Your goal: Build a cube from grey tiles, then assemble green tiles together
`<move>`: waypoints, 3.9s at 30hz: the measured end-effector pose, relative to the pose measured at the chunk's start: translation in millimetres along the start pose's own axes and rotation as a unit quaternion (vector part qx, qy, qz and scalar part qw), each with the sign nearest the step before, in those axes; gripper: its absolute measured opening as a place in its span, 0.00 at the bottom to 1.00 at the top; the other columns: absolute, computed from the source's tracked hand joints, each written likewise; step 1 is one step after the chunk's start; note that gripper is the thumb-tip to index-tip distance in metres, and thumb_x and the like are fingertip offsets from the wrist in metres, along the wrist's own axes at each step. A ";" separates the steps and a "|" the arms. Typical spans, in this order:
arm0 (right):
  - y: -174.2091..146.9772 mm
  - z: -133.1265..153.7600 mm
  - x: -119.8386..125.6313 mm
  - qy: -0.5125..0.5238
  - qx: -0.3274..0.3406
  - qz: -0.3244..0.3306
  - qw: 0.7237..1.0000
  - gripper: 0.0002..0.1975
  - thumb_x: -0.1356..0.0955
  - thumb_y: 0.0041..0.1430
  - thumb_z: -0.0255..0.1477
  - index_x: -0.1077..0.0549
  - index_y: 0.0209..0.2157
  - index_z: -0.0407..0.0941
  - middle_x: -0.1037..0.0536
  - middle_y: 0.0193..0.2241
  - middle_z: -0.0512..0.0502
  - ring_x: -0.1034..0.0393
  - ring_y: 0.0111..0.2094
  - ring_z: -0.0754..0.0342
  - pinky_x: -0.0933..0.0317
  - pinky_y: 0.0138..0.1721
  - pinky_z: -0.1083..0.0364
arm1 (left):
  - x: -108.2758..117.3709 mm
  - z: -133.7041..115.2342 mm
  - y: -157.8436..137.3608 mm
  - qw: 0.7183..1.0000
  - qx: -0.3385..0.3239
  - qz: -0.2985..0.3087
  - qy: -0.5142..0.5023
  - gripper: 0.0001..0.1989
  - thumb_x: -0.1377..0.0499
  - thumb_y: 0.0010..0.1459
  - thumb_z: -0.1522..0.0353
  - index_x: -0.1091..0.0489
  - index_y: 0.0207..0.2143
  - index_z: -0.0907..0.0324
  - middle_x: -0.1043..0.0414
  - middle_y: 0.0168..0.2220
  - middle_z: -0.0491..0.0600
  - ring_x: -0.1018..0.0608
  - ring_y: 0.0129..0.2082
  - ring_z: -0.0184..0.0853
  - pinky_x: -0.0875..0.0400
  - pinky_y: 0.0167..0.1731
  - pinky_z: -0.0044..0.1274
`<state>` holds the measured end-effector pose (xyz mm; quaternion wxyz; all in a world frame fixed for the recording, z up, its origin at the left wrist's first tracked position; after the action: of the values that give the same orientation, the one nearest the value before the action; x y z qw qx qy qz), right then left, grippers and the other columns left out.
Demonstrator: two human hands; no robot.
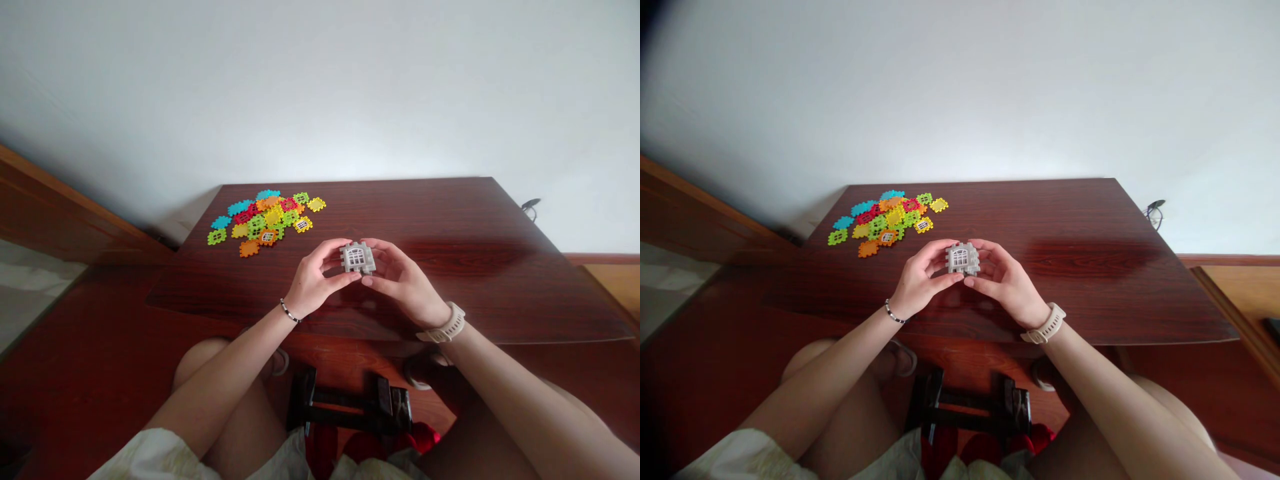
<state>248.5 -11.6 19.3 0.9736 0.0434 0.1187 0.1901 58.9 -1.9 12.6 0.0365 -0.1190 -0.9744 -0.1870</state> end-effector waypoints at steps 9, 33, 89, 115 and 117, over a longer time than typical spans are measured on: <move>-0.3 1.2 0.2 -0.012 0.006 0.001 1.000 0.31 0.18 0.55 0.38 0.25 0.58 0.53 0.20 0.54 0.43 0.24 0.55 0.45 0.28 0.61 0.40 | 2.1 -8.1 -1.0 0.998 -0.035 0.036 0.033 0.31 0.25 0.59 0.60 0.28 0.61 0.54 0.24 0.61 0.57 0.19 0.59 0.44 0.19 0.58 0.34; -1.9 6.7 -4.0 0.000 0.040 0.026 0.999 0.28 0.18 0.56 0.34 0.24 0.57 0.56 0.20 0.58 0.45 0.24 0.58 0.44 0.30 0.63 0.41 | 1.3 -18.8 -2.9 0.995 -0.077 0.057 0.031 0.32 0.25 0.59 0.59 0.29 0.62 0.54 0.24 0.60 0.57 0.18 0.57 0.43 0.17 0.55 0.33; -1.3 -5.4 2.7 0.040 -0.019 -0.007 0.999 0.25 0.19 0.56 0.30 0.22 0.55 0.51 0.19 0.51 0.46 0.25 0.46 0.51 0.26 0.50 0.50 | -6.2 -30.8 -5.7 0.970 -0.196 0.054 0.136 0.18 0.38 0.72 0.65 0.29 0.62 0.55 0.25 0.61 0.58 0.24 0.63 0.44 0.26 0.64 0.41; -1.8 -5.9 2.5 0.024 -0.017 -0.029 0.999 0.22 0.20 0.60 0.39 0.23 0.54 0.51 0.20 0.47 0.44 0.26 0.41 0.51 0.26 0.40 0.51 | -3.8 -21.0 -8.0 0.990 -0.104 0.044 0.080 0.18 0.35 0.70 0.63 0.26 0.60 0.54 0.27 0.63 0.58 0.22 0.63 0.46 0.18 0.57 0.37; -1.9 -6.0 2.5 0.030 -0.024 -0.029 0.999 0.22 0.21 0.60 0.39 0.23 0.54 0.51 0.20 0.48 0.44 0.26 0.42 0.51 0.26 0.40 0.52 | -3.5 -20.0 -8.7 0.992 -0.095 0.048 0.064 0.17 0.36 0.71 0.64 0.27 0.60 0.54 0.28 0.64 0.58 0.22 0.63 0.46 0.18 0.57 0.37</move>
<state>250.0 -12.1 12.7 0.9756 0.0105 0.1442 0.1654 60.7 -18.0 27.6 0.0964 -0.1558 -0.9411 -0.2841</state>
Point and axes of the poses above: each hand's wrist, its own y-axis towards the middle knuckle, its own x-axis out of the back of the hand, z = x × y, the point moved 4 cm from there along y, towards the middle knuckle
